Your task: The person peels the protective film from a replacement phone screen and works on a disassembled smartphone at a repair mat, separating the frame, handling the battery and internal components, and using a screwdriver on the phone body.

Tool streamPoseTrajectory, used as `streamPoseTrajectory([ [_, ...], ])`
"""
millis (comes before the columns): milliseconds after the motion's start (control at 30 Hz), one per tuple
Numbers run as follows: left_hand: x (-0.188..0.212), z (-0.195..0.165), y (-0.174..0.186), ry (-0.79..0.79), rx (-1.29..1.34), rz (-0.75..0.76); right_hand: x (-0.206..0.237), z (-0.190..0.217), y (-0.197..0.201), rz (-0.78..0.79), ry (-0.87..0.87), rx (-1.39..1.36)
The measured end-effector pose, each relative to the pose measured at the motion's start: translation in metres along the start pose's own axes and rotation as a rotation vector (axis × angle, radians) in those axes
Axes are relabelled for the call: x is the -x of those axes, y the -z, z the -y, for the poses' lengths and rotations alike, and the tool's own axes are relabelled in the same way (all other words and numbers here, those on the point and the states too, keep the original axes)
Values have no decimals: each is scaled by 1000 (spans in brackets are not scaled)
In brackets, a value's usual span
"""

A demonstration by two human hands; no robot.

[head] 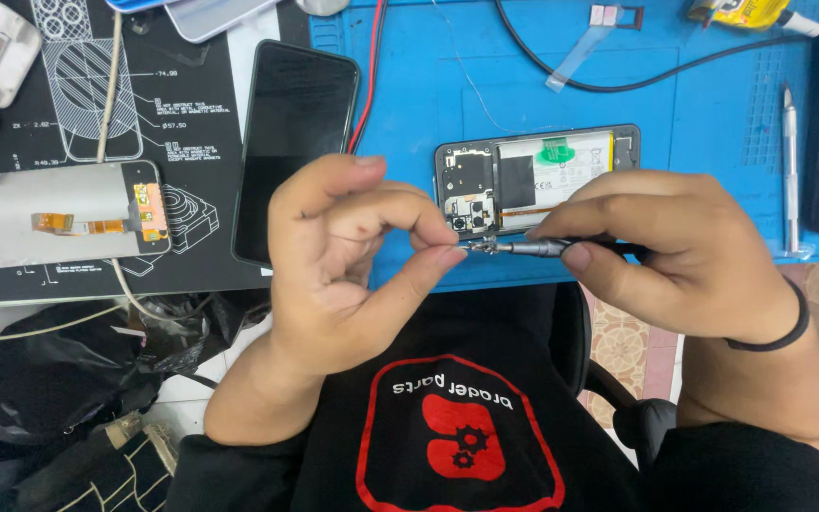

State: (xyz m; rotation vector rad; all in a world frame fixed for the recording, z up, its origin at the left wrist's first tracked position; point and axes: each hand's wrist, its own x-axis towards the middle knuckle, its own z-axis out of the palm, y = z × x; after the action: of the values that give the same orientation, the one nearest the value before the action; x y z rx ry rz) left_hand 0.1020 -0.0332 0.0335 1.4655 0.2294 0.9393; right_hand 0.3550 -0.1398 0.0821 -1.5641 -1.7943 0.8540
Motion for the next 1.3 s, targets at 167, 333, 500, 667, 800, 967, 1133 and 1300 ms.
streamPoseTrajectory([
  [167,5,-3,-12,-51,-30,-27,6,-2,-3,-59,77,-58],
  [333,8,0,-15,-32,-53,7,17,-12,-2,44,-27,-101],
  [500,5,3,-10,-15,-160,-33,24,-12,11,53,-207,31],
  [667,-2,11,-14,19,-841,139,1,0,51,30,-121,376],
  [800,-2,27,-31,5,-983,162,-33,12,54,62,126,745],
  [967,2,38,-35,11,-1025,149,-62,28,43,82,198,883],
  [1133,0,43,-35,-7,-1035,138,-78,30,40,105,262,964],
  [1300,0,46,-33,-28,-1037,143,-86,28,38,121,258,938],
])
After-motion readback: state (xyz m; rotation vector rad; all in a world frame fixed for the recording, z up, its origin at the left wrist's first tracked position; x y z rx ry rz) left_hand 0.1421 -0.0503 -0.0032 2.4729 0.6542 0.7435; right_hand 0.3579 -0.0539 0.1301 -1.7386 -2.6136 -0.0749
